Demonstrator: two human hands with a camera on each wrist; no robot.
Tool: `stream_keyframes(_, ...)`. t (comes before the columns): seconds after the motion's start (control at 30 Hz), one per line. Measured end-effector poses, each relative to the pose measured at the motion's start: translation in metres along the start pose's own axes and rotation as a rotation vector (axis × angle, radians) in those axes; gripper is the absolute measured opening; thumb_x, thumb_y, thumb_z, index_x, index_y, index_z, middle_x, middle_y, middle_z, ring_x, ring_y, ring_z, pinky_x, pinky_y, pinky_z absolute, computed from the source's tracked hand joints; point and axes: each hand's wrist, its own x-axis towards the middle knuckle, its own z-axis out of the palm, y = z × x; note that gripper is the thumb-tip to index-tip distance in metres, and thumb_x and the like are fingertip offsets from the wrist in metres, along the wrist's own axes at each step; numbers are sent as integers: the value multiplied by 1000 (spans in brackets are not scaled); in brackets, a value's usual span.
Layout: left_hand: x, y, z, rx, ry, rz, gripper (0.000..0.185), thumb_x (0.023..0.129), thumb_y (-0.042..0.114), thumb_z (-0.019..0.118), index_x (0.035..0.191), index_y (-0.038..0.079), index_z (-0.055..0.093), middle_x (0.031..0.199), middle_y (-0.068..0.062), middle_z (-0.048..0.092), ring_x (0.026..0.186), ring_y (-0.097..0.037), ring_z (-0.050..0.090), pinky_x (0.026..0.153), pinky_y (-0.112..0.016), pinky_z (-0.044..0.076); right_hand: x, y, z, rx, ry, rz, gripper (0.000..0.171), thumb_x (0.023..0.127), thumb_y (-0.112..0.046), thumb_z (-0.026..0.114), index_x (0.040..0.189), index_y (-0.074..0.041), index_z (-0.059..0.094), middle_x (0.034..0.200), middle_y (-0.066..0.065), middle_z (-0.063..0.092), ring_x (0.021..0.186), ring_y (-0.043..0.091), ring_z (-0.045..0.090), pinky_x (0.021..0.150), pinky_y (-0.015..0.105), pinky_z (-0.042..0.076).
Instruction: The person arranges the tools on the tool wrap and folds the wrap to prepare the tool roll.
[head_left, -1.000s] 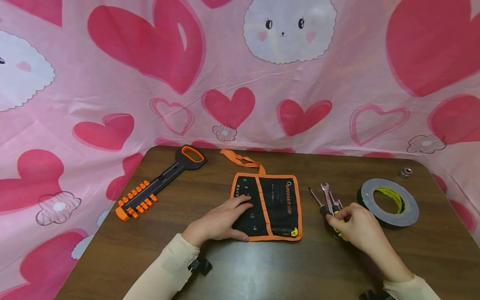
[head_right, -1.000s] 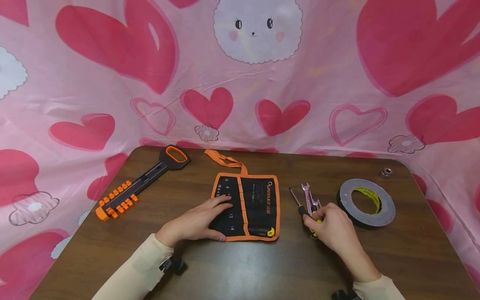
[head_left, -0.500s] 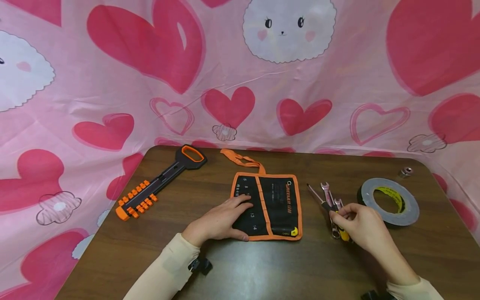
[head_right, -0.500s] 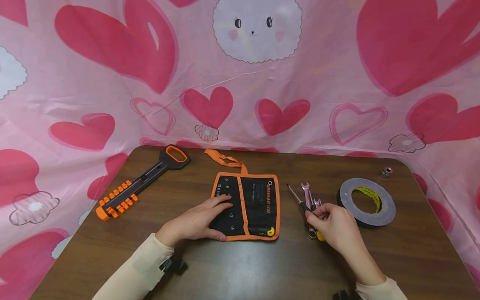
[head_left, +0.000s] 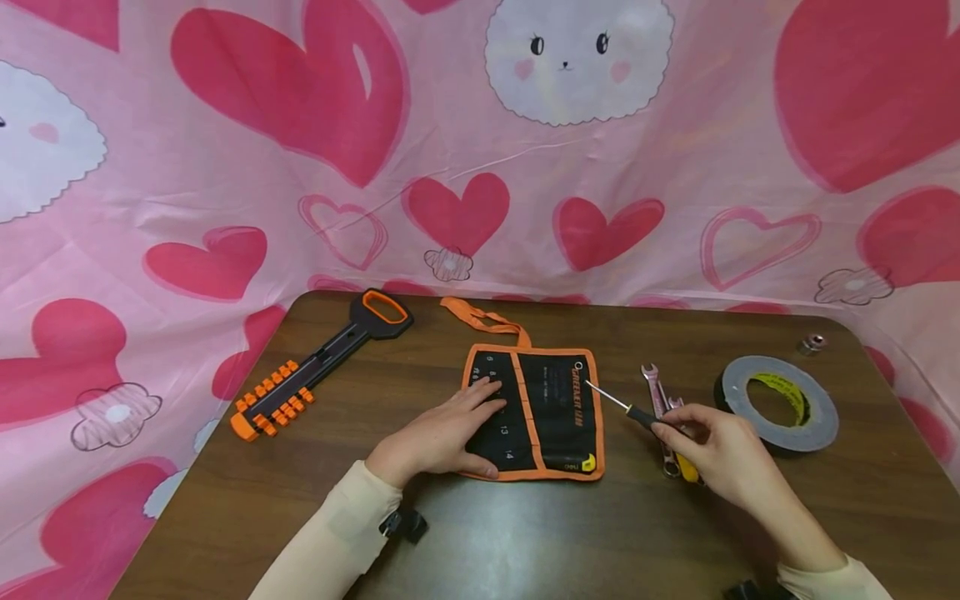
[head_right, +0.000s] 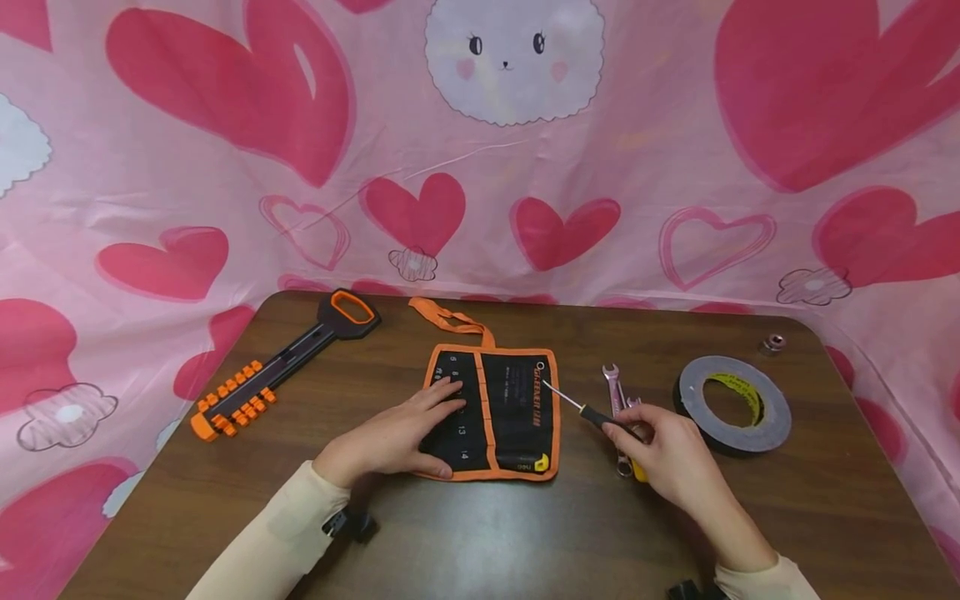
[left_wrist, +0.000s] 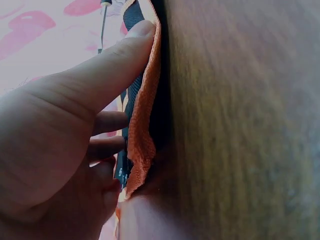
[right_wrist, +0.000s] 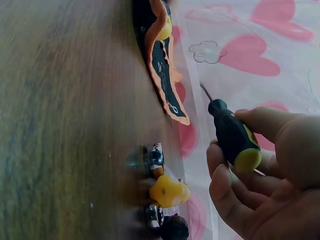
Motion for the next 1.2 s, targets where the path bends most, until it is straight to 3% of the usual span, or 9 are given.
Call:
stream_keyframes(0.2,1,0,1,-26,-28,-25,100,91,54,85,169,16,36,183,0,14,170,-24,13,132,-55,33,0,-1,2,-1,-17,-53,22,99,-28,80,113,-11,82,94,1,78,68,6,48,59,25,38)
stream_keyframes(0.4,2,-1,3,-42,-27,-26,99,90,52,86,169,16,37,183,-1,16,170,-26,14,130,-57,35,0,-3,4,7,-17,-136,16,98,-19,81,113,-12,83,93,0,74,63,5,41,57,25,35)
stream_keyframes(0.63,1,-2,2,-55,-29,-39,100,89,53,87,169,18,37,183,1,16,170,-24,14,130,-57,35,3,-7,7,18,-18,-202,14,99,-13,78,113,-9,82,88,-2,70,65,1,50,59,24,42)
stream_keyframes(0.83,1,-2,3,-62,-36,-45,100,89,52,87,169,18,37,183,2,16,170,-23,15,130,-57,35,6,-9,10,-2,-6,-234,12,98,-10,79,109,-12,82,99,0,78,73,2,56,66,25,46)
stream_keyframes(1.03,1,-3,3,-62,-35,-38,99,90,52,87,169,18,37,183,1,15,170,-24,14,130,-58,35,8,-10,15,-31,-13,-287,10,98,-10,78,107,-13,82,103,0,81,94,20,73,79,41,59)
stream_keyframes(1.2,3,-3,3,-60,-30,-33,99,90,51,86,169,17,37,183,0,15,170,-25,14,130,-58,35,10,-13,20,-36,-23,-319,10,99,-10,78,107,-12,82,104,-1,82,99,24,76,85,49,61)
